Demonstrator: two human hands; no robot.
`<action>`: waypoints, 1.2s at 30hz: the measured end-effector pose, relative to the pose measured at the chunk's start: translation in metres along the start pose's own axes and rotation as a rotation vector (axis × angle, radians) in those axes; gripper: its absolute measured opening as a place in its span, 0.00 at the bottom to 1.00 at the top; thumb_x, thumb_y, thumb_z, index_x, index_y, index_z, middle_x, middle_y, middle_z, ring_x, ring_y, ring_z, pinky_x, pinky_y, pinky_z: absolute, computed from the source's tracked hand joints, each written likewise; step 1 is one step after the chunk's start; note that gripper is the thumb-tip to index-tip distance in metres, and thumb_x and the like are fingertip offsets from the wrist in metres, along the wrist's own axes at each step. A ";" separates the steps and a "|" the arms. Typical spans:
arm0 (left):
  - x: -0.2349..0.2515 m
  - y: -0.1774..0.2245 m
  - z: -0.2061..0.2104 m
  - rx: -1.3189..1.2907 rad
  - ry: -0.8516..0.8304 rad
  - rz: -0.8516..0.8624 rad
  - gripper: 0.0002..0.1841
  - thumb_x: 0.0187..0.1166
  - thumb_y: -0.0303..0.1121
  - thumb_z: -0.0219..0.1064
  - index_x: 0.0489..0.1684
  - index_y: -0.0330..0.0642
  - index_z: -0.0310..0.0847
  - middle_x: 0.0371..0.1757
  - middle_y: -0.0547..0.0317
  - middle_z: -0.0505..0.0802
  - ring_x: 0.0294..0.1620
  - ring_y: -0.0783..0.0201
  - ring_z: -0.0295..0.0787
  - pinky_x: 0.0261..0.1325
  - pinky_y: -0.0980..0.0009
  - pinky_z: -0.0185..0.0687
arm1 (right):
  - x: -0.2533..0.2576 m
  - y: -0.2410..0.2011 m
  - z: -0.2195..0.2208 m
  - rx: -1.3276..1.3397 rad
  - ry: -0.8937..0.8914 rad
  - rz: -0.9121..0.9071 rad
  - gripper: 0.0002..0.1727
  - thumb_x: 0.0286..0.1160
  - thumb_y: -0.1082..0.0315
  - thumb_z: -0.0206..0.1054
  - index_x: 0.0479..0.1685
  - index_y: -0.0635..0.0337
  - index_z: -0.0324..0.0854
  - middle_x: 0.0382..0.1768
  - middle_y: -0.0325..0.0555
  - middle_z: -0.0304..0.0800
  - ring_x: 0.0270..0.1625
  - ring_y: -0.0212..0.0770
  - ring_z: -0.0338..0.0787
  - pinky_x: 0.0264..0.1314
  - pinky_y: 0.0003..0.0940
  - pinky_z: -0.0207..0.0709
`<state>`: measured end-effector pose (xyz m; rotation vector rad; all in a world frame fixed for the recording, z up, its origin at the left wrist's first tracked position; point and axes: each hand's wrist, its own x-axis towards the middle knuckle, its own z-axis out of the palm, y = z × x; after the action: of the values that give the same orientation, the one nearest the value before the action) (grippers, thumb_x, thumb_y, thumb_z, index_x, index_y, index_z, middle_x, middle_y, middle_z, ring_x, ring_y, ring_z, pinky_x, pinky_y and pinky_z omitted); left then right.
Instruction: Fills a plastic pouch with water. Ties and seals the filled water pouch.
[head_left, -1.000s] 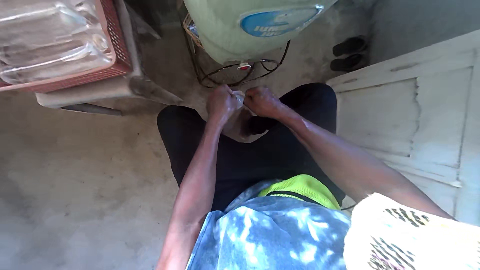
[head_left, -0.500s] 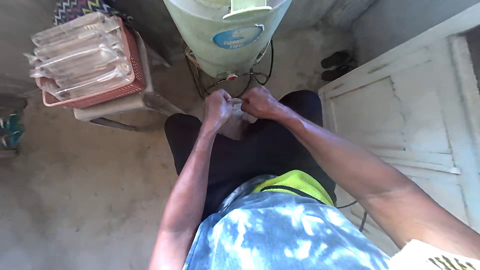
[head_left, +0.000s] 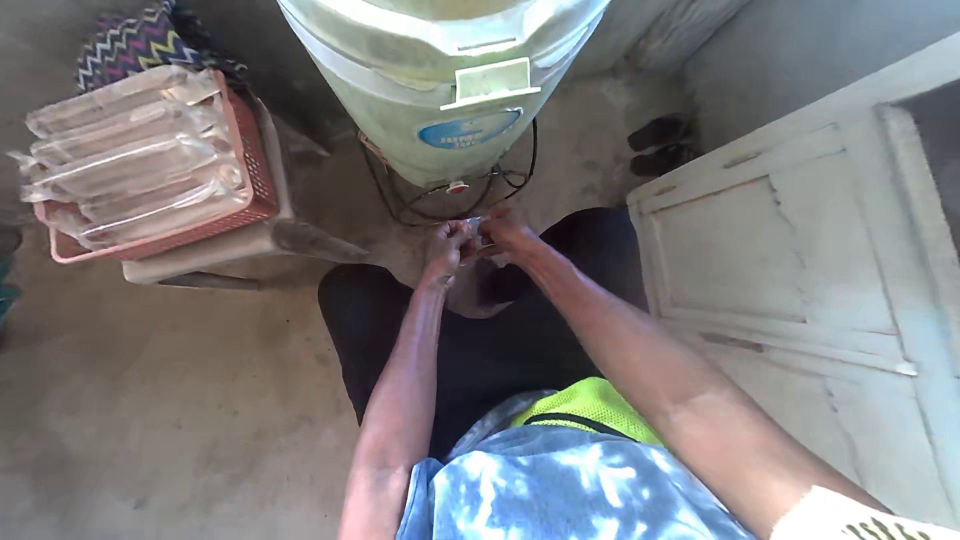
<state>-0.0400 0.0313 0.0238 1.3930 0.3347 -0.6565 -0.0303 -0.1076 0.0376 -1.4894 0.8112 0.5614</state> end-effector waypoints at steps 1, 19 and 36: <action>0.009 -0.004 -0.001 -0.047 0.034 -0.006 0.05 0.90 0.32 0.58 0.52 0.42 0.77 0.34 0.64 0.83 0.29 0.72 0.80 0.38 0.73 0.84 | 0.010 0.003 0.001 -0.012 0.007 0.005 0.16 0.79 0.73 0.64 0.63 0.69 0.73 0.39 0.53 0.79 0.32 0.43 0.83 0.36 0.42 0.85; 0.075 0.018 -0.012 -0.394 0.107 0.110 0.10 0.87 0.22 0.52 0.37 0.46 0.76 0.28 0.68 0.86 0.24 0.75 0.81 0.34 0.78 0.85 | 0.064 -0.025 0.011 0.348 -0.097 -0.163 0.07 0.86 0.79 0.53 0.48 0.57 0.73 0.25 0.35 0.77 0.18 0.29 0.73 0.22 0.26 0.79; 0.060 0.054 0.016 -0.128 0.368 -0.074 0.09 0.87 0.32 0.61 0.33 0.45 0.77 0.21 0.68 0.73 0.17 0.74 0.67 0.21 0.78 0.68 | 0.054 -0.050 0.006 0.476 -0.085 0.068 0.11 0.83 0.77 0.54 0.31 0.52 0.67 0.17 0.33 0.64 0.15 0.30 0.66 0.23 0.27 0.79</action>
<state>0.0366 0.0041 0.0342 1.3805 0.7103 -0.4275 0.0428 -0.1116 0.0274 -0.9996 0.8608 0.4395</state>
